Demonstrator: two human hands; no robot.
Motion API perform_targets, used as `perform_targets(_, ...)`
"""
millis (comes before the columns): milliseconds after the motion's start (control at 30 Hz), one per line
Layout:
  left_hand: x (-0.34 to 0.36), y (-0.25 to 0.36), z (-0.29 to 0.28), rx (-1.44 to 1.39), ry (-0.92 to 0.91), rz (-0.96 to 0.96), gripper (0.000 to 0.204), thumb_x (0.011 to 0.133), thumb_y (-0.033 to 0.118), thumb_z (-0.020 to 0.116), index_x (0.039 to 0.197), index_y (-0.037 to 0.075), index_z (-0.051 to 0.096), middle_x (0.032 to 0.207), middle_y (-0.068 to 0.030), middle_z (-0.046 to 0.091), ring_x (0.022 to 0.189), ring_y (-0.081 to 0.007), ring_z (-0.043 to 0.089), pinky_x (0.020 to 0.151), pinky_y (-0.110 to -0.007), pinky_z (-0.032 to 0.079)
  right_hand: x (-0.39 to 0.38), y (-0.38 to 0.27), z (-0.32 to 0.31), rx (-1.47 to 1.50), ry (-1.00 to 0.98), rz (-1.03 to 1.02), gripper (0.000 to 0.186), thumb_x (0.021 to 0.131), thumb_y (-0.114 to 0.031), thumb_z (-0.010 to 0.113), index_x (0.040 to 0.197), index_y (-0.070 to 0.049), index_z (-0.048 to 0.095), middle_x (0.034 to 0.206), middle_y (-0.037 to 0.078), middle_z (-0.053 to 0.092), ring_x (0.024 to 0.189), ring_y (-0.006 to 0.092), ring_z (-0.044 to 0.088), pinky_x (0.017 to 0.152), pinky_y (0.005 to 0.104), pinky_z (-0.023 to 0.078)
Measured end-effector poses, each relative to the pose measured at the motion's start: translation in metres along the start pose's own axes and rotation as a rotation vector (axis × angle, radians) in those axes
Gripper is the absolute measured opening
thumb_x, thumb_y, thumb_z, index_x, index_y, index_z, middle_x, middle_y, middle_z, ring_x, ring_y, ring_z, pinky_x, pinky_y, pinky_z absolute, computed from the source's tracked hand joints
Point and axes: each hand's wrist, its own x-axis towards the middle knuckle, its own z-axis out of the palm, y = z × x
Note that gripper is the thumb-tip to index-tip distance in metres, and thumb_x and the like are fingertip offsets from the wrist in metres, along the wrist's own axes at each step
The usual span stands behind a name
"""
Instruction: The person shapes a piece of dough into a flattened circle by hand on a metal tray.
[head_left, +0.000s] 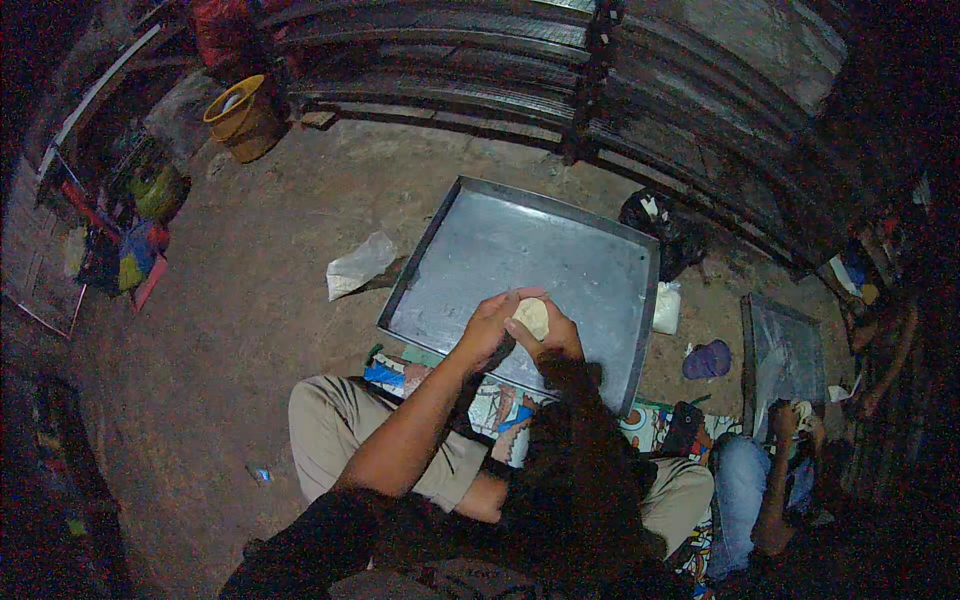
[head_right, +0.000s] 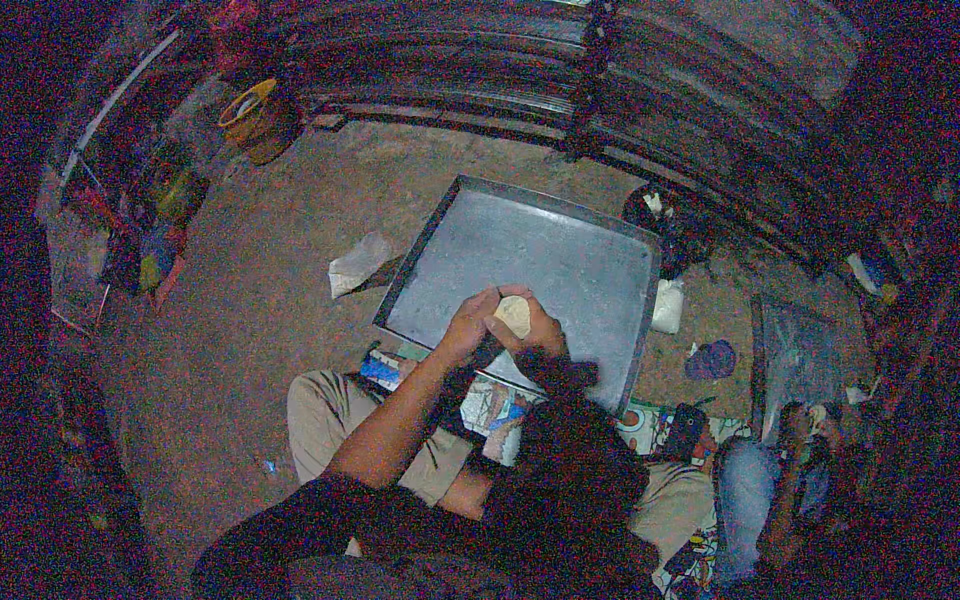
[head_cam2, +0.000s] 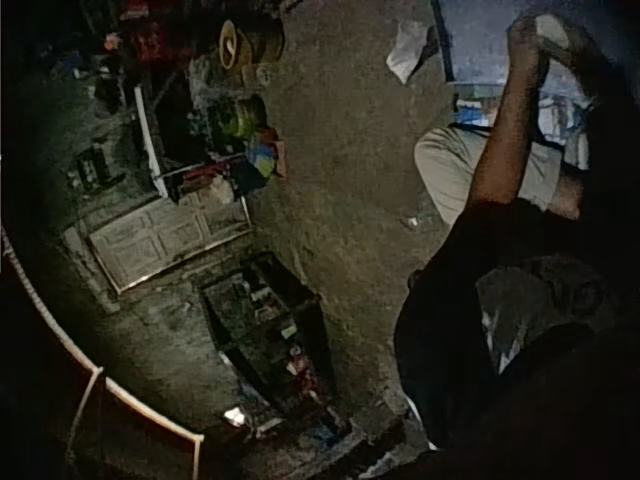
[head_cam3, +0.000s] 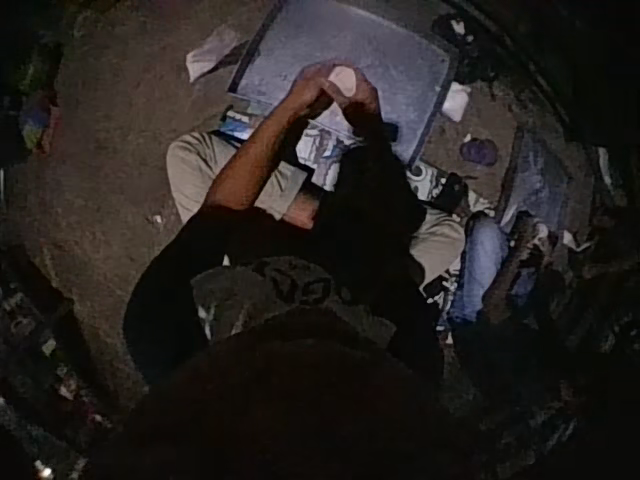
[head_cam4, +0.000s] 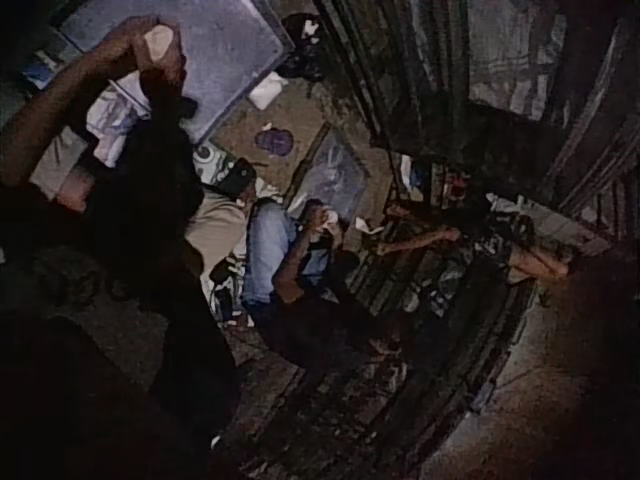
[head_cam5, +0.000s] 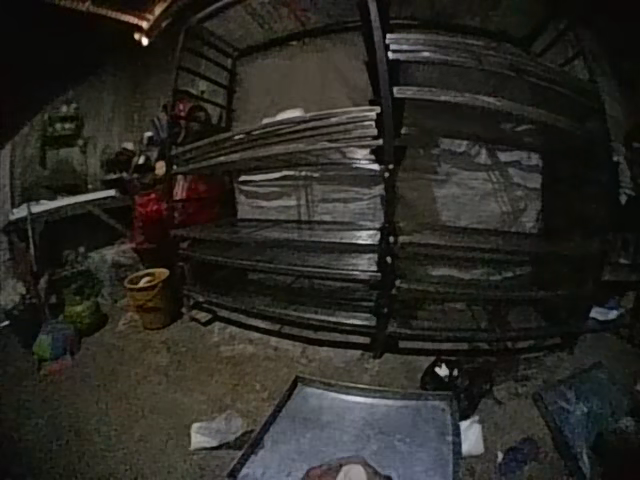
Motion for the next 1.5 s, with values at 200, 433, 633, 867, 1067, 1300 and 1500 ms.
perform_targets(200,0.000,0.006,0.018,-0.114,-0.135,0.095,0.066,0.103,0.048,0.037,0.150,0.002,0.030,0.150,-0.0116,0.043,0.134,-0.0281,0.044,0.112,-0.041,0.035,0.001,0.011,-0.001,-0.156,0.108,0.030,0.045,0.091,-0.043,0.060,0.117,-0.006,0.061,0.098,0.020,0.071,0.092,0.0354,0.070,0.083,0.0418,0.054)
perform_targets(433,0.001,-0.008,0.014,-0.027,-0.083,0.070,0.054,0.102,0.038,0.046,0.143,0.002,0.040,0.137,-0.0122,0.054,0.119,-0.0240,0.055,0.100,-0.036,0.046,0.004,0.022,-0.008,-0.034,0.132,0.097,0.044,0.095,-0.042,0.051,0.113,-0.005,0.067,0.089,0.021,0.071,0.083,0.0337,0.071,0.077,0.0410,0.055)
perform_targets(633,0.001,-0.004,0.010,-0.107,-0.014,0.003,0.050,0.102,0.041,0.044,0.128,0.000,0.056,0.110,-0.0133,0.066,0.081,-0.0210,0.066,0.068,-0.032,0.056,0.005,0.045,-0.008,0.564,-0.135,0.160,0.046,0.100,-0.043,0.048,0.123,-0.004,0.059,0.089,0.009,0.071,0.073,0.0149,0.065,0.063,0.0280,0.049)
perform_targets(867,-0.008,0.011,0.023,0.292,0.047,0.043,0.047,0.106,0.037,0.036,0.128,0.001,0.059,0.099,-0.0101,0.066,0.080,-0.0174,0.064,0.066,-0.029,0.052,0.003,0.040,-0.009,0.269,-0.101,0.033,0.043,0.100,-0.038,0.051,0.117,-0.001,0.064,0.083,0.007,0.069,0.070,0.0144,0.065,0.062,0.0291,0.050)
perform_targets(1067,-0.016,-0.014,0.025,0.312,-0.016,0.115,0.041,0.106,0.028,0.041,0.134,0.001,0.055,0.114,-0.0079,0.066,0.102,-0.0153,0.060,0.092,-0.028,0.046,-0.011,0.023,-0.015,0.098,0.101,0.130,0.040,0.096,-0.040,0.058,0.101,-0.003,0.072,0.074,0.013,0.070,0.064,0.0203,0.068,0.061,0.0326,0.052)
perform_targets(1300,-0.005,-0.039,0.021,0.863,0.002,0.363,0.063,0.099,0.037,0.054,0.145,0.000,0.033,0.138,-0.0254,0.044,0.128,-0.0394,0.044,0.107,-0.043,0.037,0.012,0.068,-0.007,-0.244,0.261,0.136,0.053,0.097,-0.050,0.047,0.095,-0.004,0.072,0.080,0.021,0.070,0.079,0.0262,0.071,0.071,0.0384,0.053)
perform_targets(1500,-0.003,-0.010,0.008,0.999,0.012,0.362,0.084,0.079,0.038,0.079,0.142,0.003,0.037,0.131,-0.0207,0.053,0.121,-0.0332,0.054,0.102,-0.041,0.043,-0.004,0.029,-0.031,0.098,-0.046,-0.179,0.049,0.100,-0.042,0.049,0.124,0.000,0.057,0.106,0.013,0.068,0.092,0.0253,0.068,0.081,0.0367,0.052)
